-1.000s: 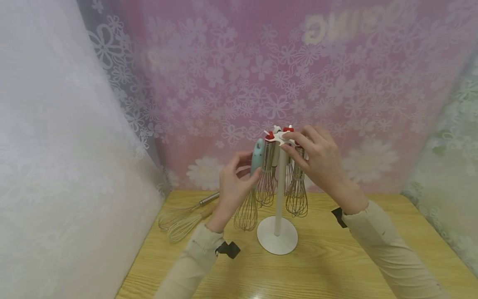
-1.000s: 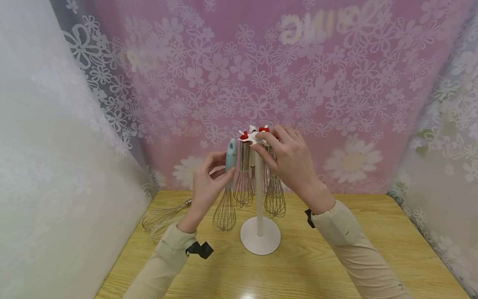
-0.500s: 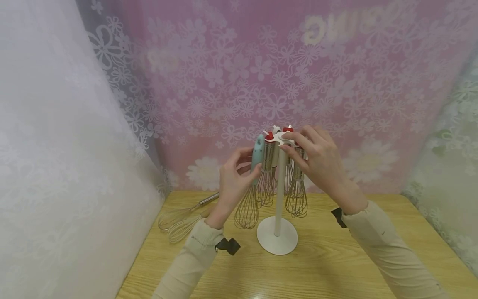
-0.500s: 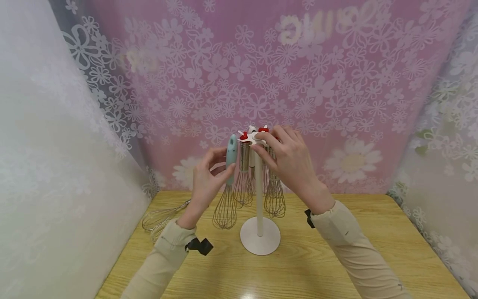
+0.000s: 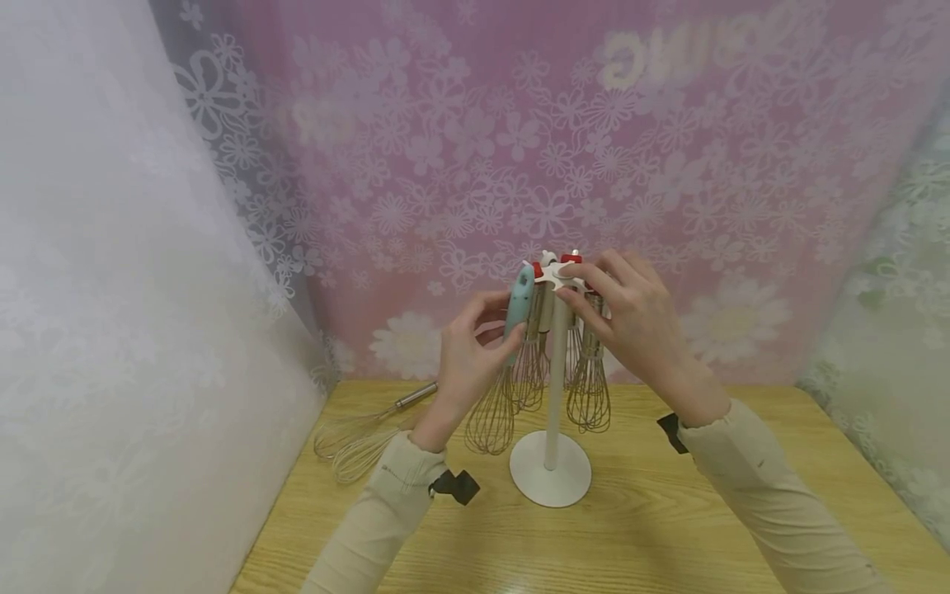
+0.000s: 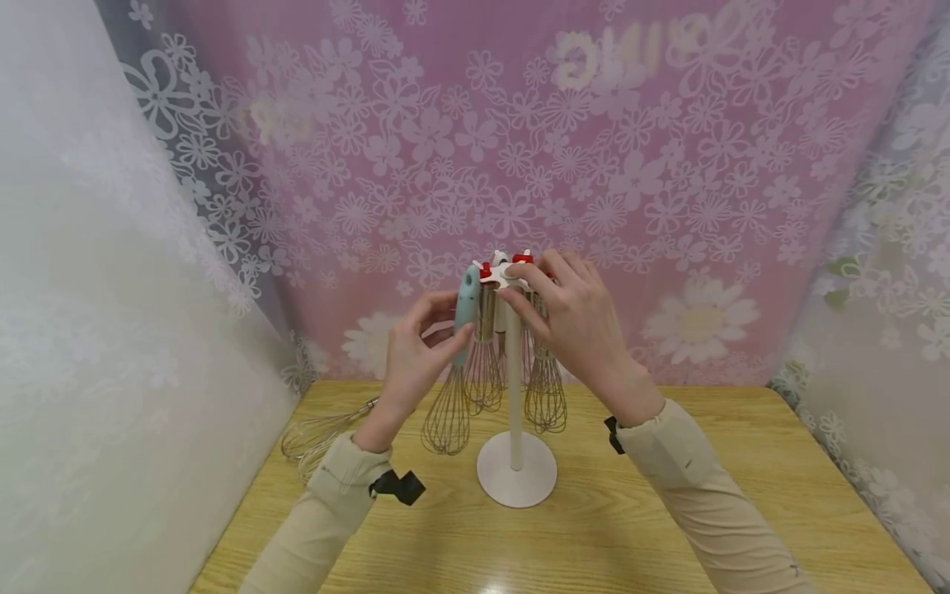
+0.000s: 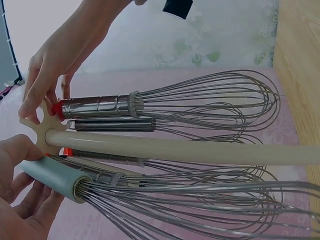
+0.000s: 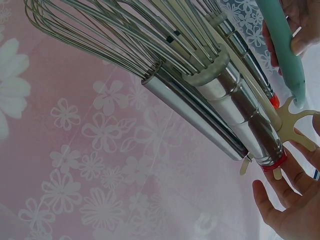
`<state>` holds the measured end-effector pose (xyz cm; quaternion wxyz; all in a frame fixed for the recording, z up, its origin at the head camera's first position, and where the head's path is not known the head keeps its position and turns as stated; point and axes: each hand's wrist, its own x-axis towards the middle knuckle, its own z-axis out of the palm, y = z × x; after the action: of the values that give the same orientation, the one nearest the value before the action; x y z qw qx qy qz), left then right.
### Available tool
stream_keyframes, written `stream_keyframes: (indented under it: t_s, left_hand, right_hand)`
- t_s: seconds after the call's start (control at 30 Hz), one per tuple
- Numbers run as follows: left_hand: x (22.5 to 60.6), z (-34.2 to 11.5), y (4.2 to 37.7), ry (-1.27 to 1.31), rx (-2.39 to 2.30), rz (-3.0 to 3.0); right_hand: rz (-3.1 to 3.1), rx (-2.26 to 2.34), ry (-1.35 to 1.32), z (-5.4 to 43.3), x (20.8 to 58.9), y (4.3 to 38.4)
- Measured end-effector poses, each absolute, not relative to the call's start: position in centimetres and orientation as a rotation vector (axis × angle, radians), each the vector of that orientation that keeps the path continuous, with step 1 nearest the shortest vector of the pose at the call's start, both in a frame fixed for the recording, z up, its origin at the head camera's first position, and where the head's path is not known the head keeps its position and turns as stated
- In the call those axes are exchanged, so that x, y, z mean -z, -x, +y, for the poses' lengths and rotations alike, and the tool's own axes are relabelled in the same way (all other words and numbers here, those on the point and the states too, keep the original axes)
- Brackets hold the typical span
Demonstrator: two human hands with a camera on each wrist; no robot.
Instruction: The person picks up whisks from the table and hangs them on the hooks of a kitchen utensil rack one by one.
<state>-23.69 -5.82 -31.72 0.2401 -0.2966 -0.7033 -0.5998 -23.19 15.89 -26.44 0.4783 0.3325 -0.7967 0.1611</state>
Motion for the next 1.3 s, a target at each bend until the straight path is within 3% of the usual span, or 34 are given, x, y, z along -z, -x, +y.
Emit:
stream_keyframes:
  t_s: [1.3]
  left_hand:
    - [32.46, -4.92, 24.19, 0.882, 1.722, -1.958]
  right_hand:
    - [-1.959, -0.387, -0.824, 16.00, 26.39, 23.07]
